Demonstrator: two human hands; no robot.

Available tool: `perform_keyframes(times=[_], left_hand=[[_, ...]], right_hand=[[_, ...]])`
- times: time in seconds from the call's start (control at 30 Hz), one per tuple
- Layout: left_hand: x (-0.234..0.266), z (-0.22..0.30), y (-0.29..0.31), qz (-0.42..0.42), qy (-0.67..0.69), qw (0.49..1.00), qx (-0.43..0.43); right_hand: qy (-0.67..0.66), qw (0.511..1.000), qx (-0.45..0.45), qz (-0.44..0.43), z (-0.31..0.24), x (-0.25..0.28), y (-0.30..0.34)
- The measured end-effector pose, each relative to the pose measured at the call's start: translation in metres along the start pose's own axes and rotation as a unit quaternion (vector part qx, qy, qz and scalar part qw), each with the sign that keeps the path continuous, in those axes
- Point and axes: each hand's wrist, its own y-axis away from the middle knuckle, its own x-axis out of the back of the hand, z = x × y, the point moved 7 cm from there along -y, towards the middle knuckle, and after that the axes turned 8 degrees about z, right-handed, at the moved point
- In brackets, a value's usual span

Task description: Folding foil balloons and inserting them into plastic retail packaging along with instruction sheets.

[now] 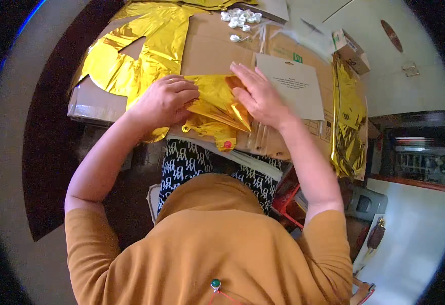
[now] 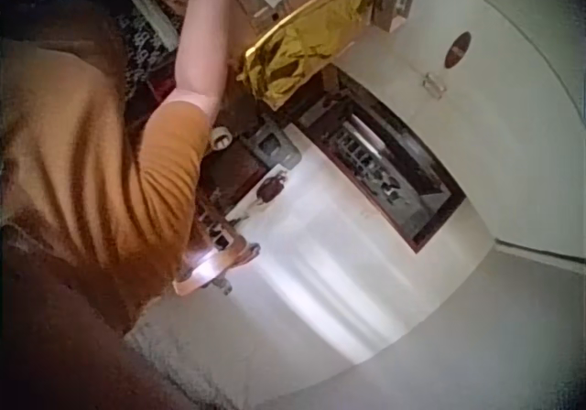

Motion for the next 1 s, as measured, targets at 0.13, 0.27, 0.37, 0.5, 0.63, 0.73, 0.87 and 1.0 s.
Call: perform_keyframes(times=[0.13, 0.27, 0.37, 0.5, 0.63, 0.73, 0.87, 1.0], left_hand=[[-0.001, -0.008, 0.002, 0.023, 0.023, 0.999, 0.042], [-0.001, -0.012, 0.002, 0.043, 0.025, 0.998, 0.042], [0.003, -0.005, -0.001, 0.043, 0.004, 0.999, 0.004], [-0.002, -0.005, 0.003, 0.043, -0.010, 0.999, -0.021], [-0.002, -0.005, -0.001, 0.060, -0.018, 0.997, -0.044], [0.001, -0.002, -0.008, 0.095, -0.010, 0.994, -0.046], [0.005, -0.012, -0.007, 0.107, 0.031, 0.992, 0.058], [-0.002, -0.036, -0.004, 0.061, 0.088, 0.957, 0.269]], right_hand=[[-0.025, 0.989, -0.009, 0.145, -0.033, 0.060, 0.025], [-0.042, 0.979, -0.077, 0.182, -0.018, 0.073, 0.034], [-0.003, 0.980, -0.095, 0.175, 0.013, 0.070, 0.003], [0.052, 0.987, -0.048, 0.145, 0.048, 0.041, -0.073], [0.241, 0.967, 0.061, 0.056, 0.074, -0.001, -0.122], [0.256, 0.962, 0.077, 0.044, 0.083, -0.012, -0.124], [0.067, 0.976, -0.050, 0.201, 0.056, 0.047, -0.091], [-0.132, 0.951, -0.140, 0.243, -0.012, 0.116, -0.012]])
